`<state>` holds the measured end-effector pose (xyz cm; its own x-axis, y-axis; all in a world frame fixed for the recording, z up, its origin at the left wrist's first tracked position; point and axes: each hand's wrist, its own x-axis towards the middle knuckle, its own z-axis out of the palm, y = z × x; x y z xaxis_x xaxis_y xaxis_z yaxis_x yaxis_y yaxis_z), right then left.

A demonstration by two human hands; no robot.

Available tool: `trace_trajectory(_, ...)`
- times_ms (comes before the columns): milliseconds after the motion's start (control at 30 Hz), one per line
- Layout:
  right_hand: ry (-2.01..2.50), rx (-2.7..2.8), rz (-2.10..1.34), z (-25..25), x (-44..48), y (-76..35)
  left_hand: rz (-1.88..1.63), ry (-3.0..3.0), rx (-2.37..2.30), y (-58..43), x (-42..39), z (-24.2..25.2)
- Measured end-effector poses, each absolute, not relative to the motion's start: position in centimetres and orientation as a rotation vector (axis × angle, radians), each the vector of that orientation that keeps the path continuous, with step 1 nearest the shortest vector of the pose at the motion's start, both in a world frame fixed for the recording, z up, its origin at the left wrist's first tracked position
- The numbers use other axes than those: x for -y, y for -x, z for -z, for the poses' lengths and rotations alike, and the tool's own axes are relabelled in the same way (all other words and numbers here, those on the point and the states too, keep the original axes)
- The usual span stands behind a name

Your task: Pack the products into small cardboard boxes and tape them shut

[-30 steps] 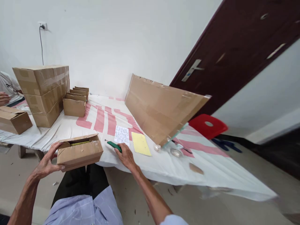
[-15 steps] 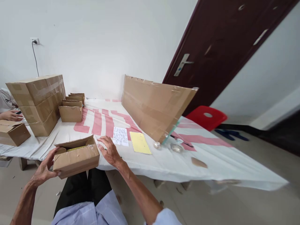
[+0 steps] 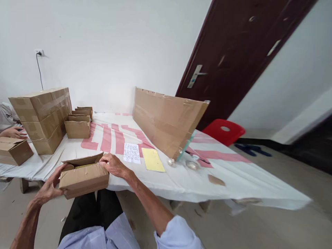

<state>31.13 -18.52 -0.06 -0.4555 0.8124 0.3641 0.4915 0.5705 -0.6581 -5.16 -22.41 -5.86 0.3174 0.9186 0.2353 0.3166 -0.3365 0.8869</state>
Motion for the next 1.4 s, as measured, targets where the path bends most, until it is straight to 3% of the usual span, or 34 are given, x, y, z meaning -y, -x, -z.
trace_trajectory(700,1.015,2.101,-0.792,-0.5,17.2,-30.9,-1.000,-1.863,-1.106,4.7,21.1,5.1)
trace_trajectory(800,0.976,2.153,-0.636,-0.2,17.2,-30.9,-0.991,-1.858,-1.126,4.6,21.0,5.1)
trace_trajectory(1000,0.839,2.214,0.142,1.8,17.2,-30.5,-0.973,-1.857,-1.149,4.2,20.9,5.0)
trace_trajectory(1100,0.833,2.190,0.368,3.1,17.2,-30.2,-0.973,-1.848,-1.162,4.1,20.8,4.9)
trace_trajectory(1233,0.828,2.173,0.340,4.1,17.8,-30.0,-0.982,-1.831,-1.179,3.9,21.0,5.0)
trace_trajectory(1400,0.882,2.126,0.061,3.7,18.9,-30.0,-0.979,-1.848,-1.160,3.6,21.5,4.9)
